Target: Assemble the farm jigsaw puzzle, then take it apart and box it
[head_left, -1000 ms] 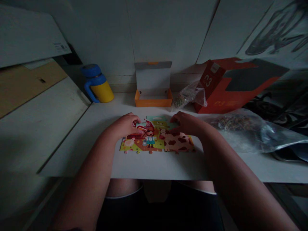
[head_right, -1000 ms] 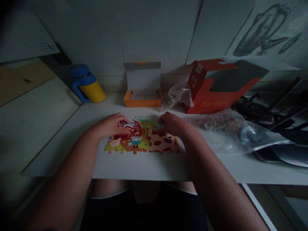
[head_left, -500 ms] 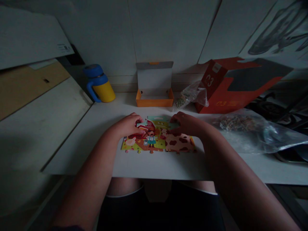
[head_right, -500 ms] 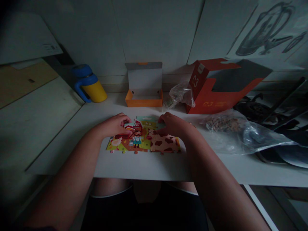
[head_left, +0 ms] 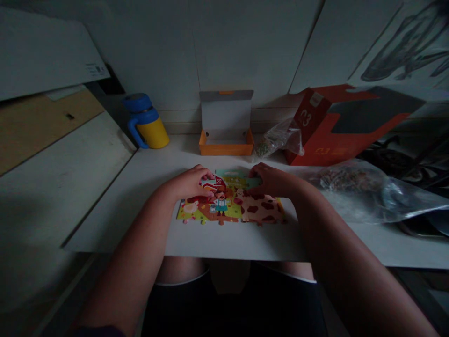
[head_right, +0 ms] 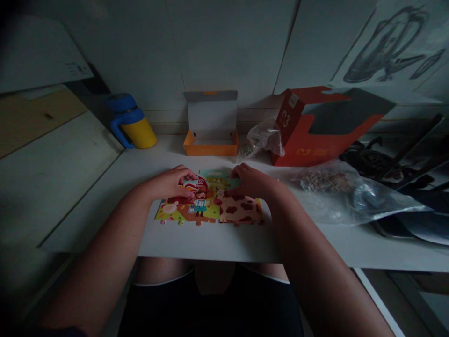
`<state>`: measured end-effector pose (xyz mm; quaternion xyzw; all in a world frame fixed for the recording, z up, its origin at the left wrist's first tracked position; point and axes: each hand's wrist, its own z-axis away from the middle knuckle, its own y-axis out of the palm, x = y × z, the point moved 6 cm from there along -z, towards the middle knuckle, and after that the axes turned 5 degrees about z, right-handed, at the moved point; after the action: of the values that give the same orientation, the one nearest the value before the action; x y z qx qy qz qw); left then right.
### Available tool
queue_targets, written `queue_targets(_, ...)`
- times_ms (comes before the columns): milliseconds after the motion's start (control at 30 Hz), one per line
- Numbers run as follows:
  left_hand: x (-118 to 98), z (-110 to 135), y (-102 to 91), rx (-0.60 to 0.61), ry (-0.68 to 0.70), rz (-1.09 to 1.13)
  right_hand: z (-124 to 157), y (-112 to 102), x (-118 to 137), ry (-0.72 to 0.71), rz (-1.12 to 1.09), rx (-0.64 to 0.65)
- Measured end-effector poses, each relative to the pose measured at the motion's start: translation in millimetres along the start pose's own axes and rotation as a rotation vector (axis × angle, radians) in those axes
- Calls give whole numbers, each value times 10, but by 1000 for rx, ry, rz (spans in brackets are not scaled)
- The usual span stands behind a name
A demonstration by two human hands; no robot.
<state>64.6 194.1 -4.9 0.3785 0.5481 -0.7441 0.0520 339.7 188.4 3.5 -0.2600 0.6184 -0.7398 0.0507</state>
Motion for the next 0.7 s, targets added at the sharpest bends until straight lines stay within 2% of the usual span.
queue_targets(167,-79,30,-44,-34,24,-61,28,-15,46,62,-21,36)
queue_targets(367,-214,72,-96,-43,-2,-147,62,-37,93,39,-91,94)
queue_targets(500,-249,68,-92,-50,53,-112,71,-56,151,-35,-72,111)
queue_targets(700,-283,73,-61,13,132,-2,64,-2,150,-13,-115,133)
